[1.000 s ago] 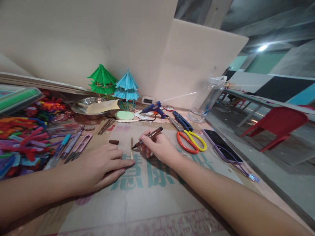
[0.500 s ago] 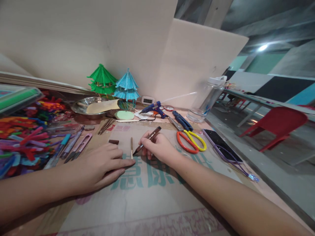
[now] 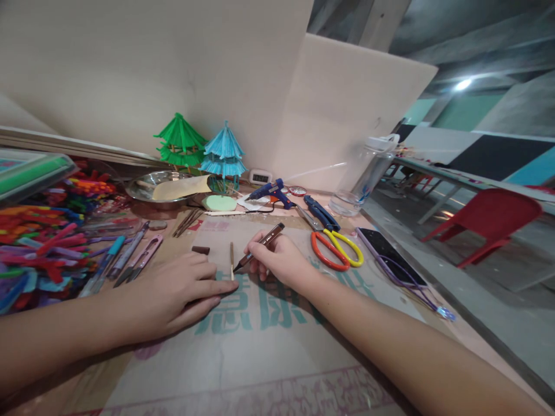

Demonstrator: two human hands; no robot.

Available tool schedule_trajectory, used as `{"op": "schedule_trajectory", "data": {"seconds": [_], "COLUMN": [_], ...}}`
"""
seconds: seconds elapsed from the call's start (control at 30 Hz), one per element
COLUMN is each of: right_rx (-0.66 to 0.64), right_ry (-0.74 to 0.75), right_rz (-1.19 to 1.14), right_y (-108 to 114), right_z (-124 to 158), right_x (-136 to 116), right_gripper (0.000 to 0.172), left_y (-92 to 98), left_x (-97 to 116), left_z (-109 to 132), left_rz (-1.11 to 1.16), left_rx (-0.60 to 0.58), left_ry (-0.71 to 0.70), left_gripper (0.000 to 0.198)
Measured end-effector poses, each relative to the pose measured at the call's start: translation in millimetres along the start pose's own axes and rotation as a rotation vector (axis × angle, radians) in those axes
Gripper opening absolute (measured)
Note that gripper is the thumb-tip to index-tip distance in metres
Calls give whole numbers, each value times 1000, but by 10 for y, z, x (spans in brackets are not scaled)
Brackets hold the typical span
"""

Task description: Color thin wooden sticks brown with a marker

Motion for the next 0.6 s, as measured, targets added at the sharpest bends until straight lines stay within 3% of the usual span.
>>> {"op": "schedule_trajectory", "data": {"seconds": [0.6], "right_rx": [24], "right_ry": [21], "right_rz": [-7], "right_y": [6], "right_z": [-5], "right_x": [25], "right_gripper": [26], "left_y": [-11], "left_x": [-2], "left_z": [5], "left_rz": [18], "left_rx": [17], "left_ry": [-2], "left_gripper": [32]}}
Point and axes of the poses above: each hand's wrist, its own z-axis away from the middle knuckle, its own y-axis out of the back of the hand, x = y × z, the point moved 1 cm from there along -z, towards the middle knuckle, and after that the axes turned 7 degrees about y, right-handed, at the moved point
